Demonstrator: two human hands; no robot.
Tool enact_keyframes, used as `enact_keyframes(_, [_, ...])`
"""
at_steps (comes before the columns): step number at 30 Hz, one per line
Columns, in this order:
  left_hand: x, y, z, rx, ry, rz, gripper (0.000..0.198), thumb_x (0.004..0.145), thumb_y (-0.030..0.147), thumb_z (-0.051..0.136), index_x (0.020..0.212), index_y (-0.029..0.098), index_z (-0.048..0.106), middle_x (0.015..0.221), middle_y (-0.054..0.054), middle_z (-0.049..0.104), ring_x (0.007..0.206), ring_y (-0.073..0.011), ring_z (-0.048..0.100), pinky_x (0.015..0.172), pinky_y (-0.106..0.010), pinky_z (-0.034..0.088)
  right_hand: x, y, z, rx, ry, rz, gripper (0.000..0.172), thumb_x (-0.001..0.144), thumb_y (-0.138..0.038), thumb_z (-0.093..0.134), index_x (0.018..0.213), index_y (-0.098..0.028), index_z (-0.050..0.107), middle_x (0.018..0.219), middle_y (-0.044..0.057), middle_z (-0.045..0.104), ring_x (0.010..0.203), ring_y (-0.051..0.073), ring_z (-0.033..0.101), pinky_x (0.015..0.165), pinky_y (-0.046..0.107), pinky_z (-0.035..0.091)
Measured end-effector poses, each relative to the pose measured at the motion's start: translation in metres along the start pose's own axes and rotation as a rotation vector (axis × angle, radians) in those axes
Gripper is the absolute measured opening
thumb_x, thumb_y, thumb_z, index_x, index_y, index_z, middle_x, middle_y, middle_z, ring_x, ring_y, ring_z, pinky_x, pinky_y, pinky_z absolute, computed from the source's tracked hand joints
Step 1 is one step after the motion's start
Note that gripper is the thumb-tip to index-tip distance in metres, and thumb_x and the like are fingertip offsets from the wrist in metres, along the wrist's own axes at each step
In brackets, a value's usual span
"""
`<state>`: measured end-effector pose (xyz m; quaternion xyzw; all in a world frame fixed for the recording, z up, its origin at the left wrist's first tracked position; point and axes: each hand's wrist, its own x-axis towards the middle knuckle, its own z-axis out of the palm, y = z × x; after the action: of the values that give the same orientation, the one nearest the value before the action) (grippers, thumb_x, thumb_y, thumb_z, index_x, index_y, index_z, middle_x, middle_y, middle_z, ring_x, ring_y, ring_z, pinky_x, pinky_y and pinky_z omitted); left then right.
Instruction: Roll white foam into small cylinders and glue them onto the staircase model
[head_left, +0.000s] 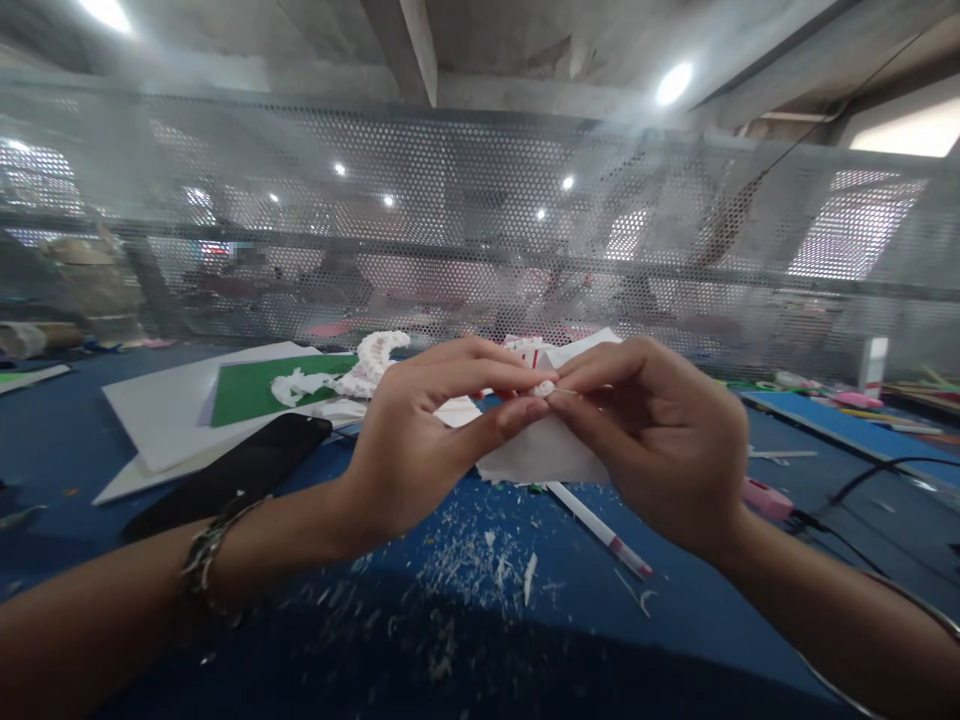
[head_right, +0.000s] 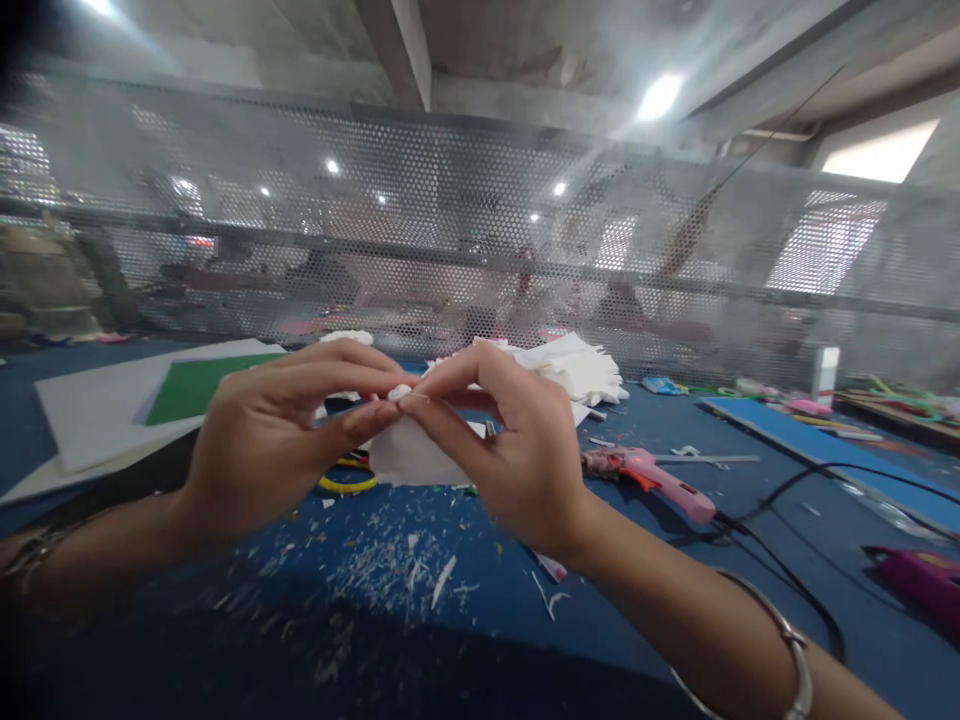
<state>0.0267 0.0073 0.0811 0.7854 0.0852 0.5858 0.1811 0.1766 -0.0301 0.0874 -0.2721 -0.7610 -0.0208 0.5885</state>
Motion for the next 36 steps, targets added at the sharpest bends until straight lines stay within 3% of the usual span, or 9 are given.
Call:
enact_keyframes(8, [0.009, 0.004, -0.009, -0.028, -0.095, -0.169, 0.009, 0.074, 0.019, 0.060, 0.077, 0.020, 0.068, 0.079, 0.001, 0.069, 0.069, -0.0105, 0.060, 0.056, -0.017, 0.045, 0.005, 0.000, -0.008, -0.013, -0.089, 0.024, 0.010, 0.073, -0.011, 0.058, 0.079, -0.020, 0.057, 0.071, -0.003, 0.062, 0.064, 0.007, 0.059, 0.052, 0.014, 0.050])
enact_keyframes(13, [0.014, 0.003, -0.010, -0.162, -0.151, -0.299, 0.009, 0.072, 0.021, 0.061, 0.074, 0.019, 0.069, 0.074, 0.000, 0.069, 0.063, -0.0103, 0.061, 0.051, -0.015, 0.047, 0.009, -0.004, -0.016, -0.126, -0.187, -0.157, 0.020, 0.072, -0.009, 0.059, 0.086, -0.023, 0.059, 0.080, -0.004, 0.065, 0.072, 0.008, 0.060, 0.064, 0.018, 0.051])
enact_keyframes(17, [0.015, 0.002, -0.011, -0.238, -0.184, -0.386, 0.008, 0.070, 0.021, 0.061, 0.070, 0.018, 0.069, 0.073, 0.000, 0.069, 0.061, -0.0104, 0.061, 0.052, -0.016, 0.049, 0.013, -0.013, -0.023, -0.343, -0.230, -0.279, 0.019, 0.072, -0.011, 0.060, 0.086, -0.024, 0.062, 0.076, -0.004, 0.066, 0.064, 0.007, 0.060, 0.058, 0.018, 0.050])
enact_keyframes(27, [0.015, -0.007, -0.013, -0.398, -0.299, -0.387, 0.008, 0.072, 0.020, 0.061, 0.068, 0.018, 0.067, 0.068, 0.000, 0.067, 0.062, -0.0098, 0.060, 0.055, -0.018, 0.048, 0.017, -0.019, -0.029, -0.528, -0.324, -0.490, 0.015, 0.074, -0.016, 0.060, 0.085, -0.025, 0.065, 0.079, 0.000, 0.067, 0.070, 0.012, 0.061, 0.066, 0.023, 0.051])
enact_keyframes(36, [0.014, -0.017, -0.012, -0.482, -0.359, -0.448, 0.007, 0.073, 0.024, 0.063, 0.071, 0.018, 0.066, 0.070, 0.002, 0.064, 0.065, -0.0070, 0.058, 0.059, -0.015, 0.046, 0.013, -0.015, -0.030, -0.588, -0.376, -0.536, 0.012, 0.079, -0.014, 0.053, 0.085, -0.021, 0.061, 0.080, 0.002, 0.064, 0.076, 0.013, 0.058, 0.069, 0.027, 0.048])
